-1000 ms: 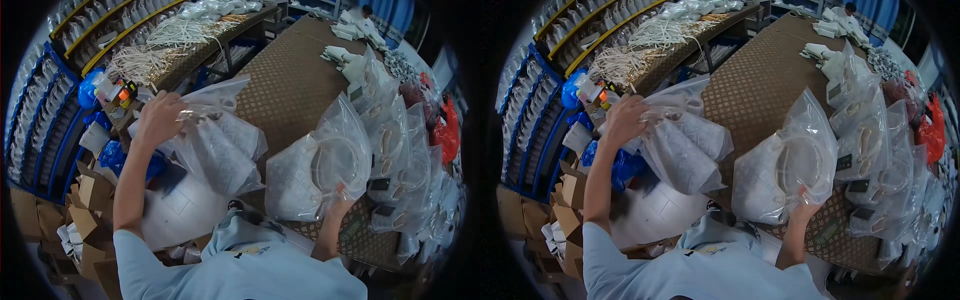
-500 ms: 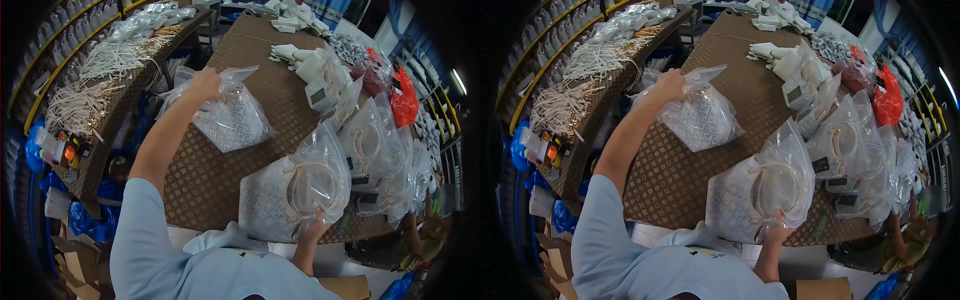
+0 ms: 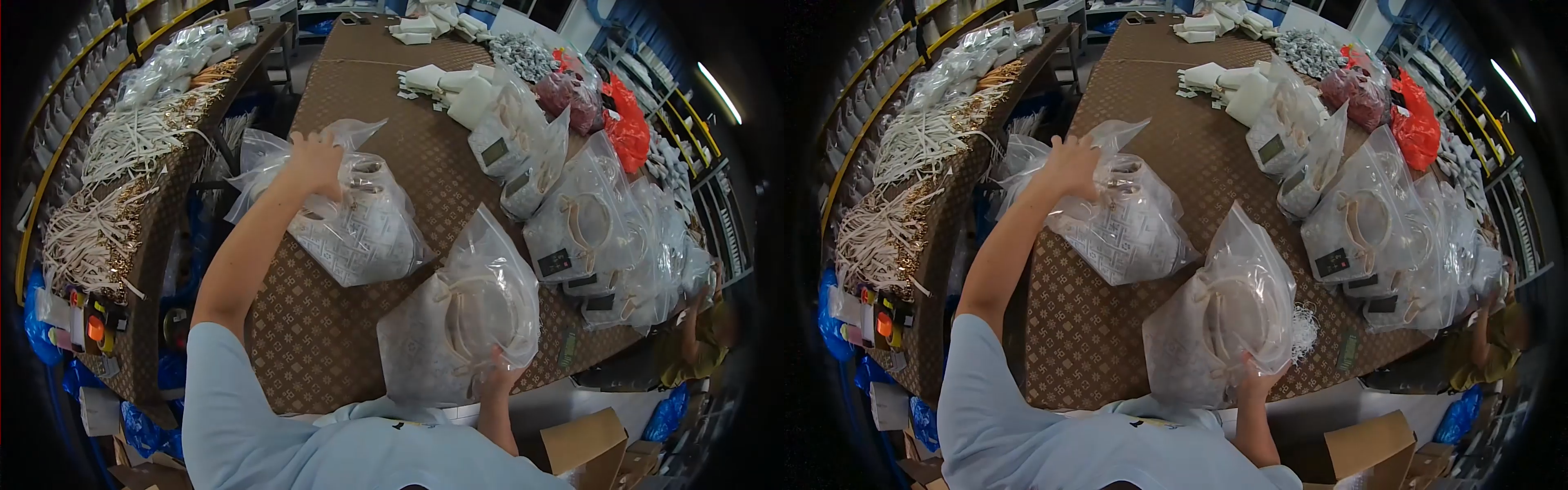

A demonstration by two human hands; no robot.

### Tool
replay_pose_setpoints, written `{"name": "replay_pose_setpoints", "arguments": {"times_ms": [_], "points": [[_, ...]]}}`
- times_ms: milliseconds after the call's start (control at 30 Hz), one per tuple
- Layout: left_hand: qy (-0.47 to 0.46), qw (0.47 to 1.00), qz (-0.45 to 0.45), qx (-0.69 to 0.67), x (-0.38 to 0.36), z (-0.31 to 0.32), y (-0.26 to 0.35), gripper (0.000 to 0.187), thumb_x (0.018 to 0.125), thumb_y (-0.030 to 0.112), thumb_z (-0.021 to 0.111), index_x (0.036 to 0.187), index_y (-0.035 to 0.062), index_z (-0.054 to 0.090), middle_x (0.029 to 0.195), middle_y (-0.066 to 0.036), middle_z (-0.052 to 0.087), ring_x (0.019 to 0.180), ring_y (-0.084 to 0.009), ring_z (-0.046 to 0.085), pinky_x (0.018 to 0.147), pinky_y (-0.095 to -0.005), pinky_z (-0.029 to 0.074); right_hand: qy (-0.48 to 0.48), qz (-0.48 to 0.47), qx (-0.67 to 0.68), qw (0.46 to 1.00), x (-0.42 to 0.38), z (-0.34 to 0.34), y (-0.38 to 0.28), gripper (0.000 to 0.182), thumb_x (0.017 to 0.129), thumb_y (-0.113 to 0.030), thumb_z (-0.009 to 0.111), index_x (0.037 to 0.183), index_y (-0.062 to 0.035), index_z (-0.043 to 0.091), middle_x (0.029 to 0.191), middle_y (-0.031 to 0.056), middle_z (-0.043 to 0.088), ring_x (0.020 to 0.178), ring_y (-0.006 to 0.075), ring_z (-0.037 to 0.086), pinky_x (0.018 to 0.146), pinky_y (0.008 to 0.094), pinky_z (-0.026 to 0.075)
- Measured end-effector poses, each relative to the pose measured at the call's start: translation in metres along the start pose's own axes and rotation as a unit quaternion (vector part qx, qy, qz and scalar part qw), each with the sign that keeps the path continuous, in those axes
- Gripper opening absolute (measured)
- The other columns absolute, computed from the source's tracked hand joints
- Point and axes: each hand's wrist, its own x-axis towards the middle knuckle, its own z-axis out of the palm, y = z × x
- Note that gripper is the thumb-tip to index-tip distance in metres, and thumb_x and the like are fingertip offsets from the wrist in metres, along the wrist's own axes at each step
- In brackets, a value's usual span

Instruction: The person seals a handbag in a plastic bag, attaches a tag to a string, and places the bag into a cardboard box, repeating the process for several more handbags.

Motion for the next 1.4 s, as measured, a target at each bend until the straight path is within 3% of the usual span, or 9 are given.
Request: {"name": "replay_pose_setpoints", "arguments": {"times_ms": [233,300,633,767,1033,1100,1200,1300,1400], "points": [[0.013,0.995,-0.018,-0.101,-0.007,0.014,-0.027,0.074,0.048,0.039,0.079,0.108,0.0015,0.059,0.127,-0.012,0.046,0.108,-0.0356,0.05,0.087,-0.0555,0.038,0.011,-0.02,0.027,0.999,-0.004,0.003,0.053,0.074,0.069,-0.008,0.073,0.13,0.0014,0.032,0.125,0.013,0.043,0.116,0.0262,0.042,0.1,0.0383,0.032],[-0.027,0.991,-0.022,-0.13,-0.008,0.009,-0.03,0.078,0.047,0.039,0.078,0.109,-0.0021,0.056,0.137,-0.015,0.037,0.107,-0.0371,0.051,0.085,-0.0499,0.041,-0.098,0.134,-0.148,0.975,-0.024,0.006,0.082,0.077,0.07,-0.012,0.074,0.132,0.0021,0.031,0.128,0.0146,0.043,0.119,0.0273,0.041,0.101,0.0392,0.031],[0.004,0.993,-0.024,-0.116,-0.002,0.016,-0.028,0.073,0.05,0.037,0.078,0.107,-0.0016,0.056,0.129,-0.015,0.045,0.104,-0.0358,0.055,0.083,-0.0491,0.044,-0.546,-0.171,-0.123,0.811,-0.011,0.071,-0.011,0.058,0.074,-0.014,0.066,0.126,-0.0038,0.043,0.13,0.0129,0.043,0.122,0.0329,0.04,0.105,0.0448,0.025],[0.026,0.991,-0.016,-0.132,-0.003,0.018,-0.028,0.067,0.051,0.035,0.076,0.103,-0.0026,0.058,0.121,-0.016,0.05,0.101,-0.035,0.057,0.082,-0.0453,0.047,-0.204,0.007,-0.159,0.966,0.042,0.029,0.006,0.057,0.084,-0.023,0.058,0.132,-0.0025,0.037,0.133,0.0107,0.042,0.125,0.0246,0.038,0.104,0.0347,0.027],[0.055,0.991,-0.016,-0.119,0.008,0.018,-0.022,0.063,0.054,0.037,0.075,0.099,-0.0047,0.06,0.112,-0.017,0.056,0.094,-0.0326,0.061,0.08,-0.0389,0.049,-0.235,0.299,-0.182,0.907,0.005,0.034,0.06,0.079,0.091,-0.04,0.049,0.144,-0.0025,0.004,0.144,0.0162,0.025,0.12,0.0226,0.039,0.09,0.0305,0.039],[0.047,0.992,-0.017,-0.113,0.01,0.013,-0.019,0.065,0.055,0.04,0.075,0.098,-0.0051,0.06,0.112,-0.018,0.056,0.093,-0.0329,0.061,0.08,-0.0395,0.049,-0.35,0.149,-0.305,0.873,-0.01,0.013,0.069,0.071,0.09,-0.035,0.053,0.142,-0.0006,0.019,0.129,0.0211,0.046,0.113,0.0264,0.05,0.094,0.0313,0.038],[0.047,0.993,-0.023,-0.11,0.014,0.012,-0.015,0.068,0.055,0.043,0.076,0.099,-0.0053,0.06,0.109,-0.017,0.057,0.095,-0.0327,0.061,0.08,-0.0395,0.049,-0.392,0.253,-0.441,0.767,0.026,0.007,0.048,0.059,0.087,-0.034,0.057,0.131,0.0031,0.042,0.108,0.0182,0.06,0.097,0.0245,0.059,0.084,0.0308,0.044],[0.02,0.993,-0.015,-0.119,0.013,0.009,-0.017,0.071,0.056,0.046,0.076,0.102,-0.0059,0.06,0.112,-0.019,0.057,0.098,-0.0325,0.06,0.082,-0.0378,0.048,-0.199,0.082,-0.19,0.958,0.074,-0.043,0.109,0.042,0.088,-0.027,0.056,0.116,0.0039,0.053,0.091,0.0081,0.063,0.083,0.0196,0.062,0.071,0.0297,0.05],[0.015,0.962,-0.059,-0.266,0.023,0.017,-0.039,0.07,0.064,0.047,0.072,0.108,-0.0052,0.058,0.114,-0.019,0.057,0.1,-0.0319,0.059,0.086,-0.036,0.047,-0.187,0.198,0.15,0.95,0.067,0.041,0.018,0.04,0.09,-0.021,0.053,0.124,-0.0019,0.045,0.102,0.0081,0.06,0.096,0.019,0.058,0.079,0.0292,0.052]]}}
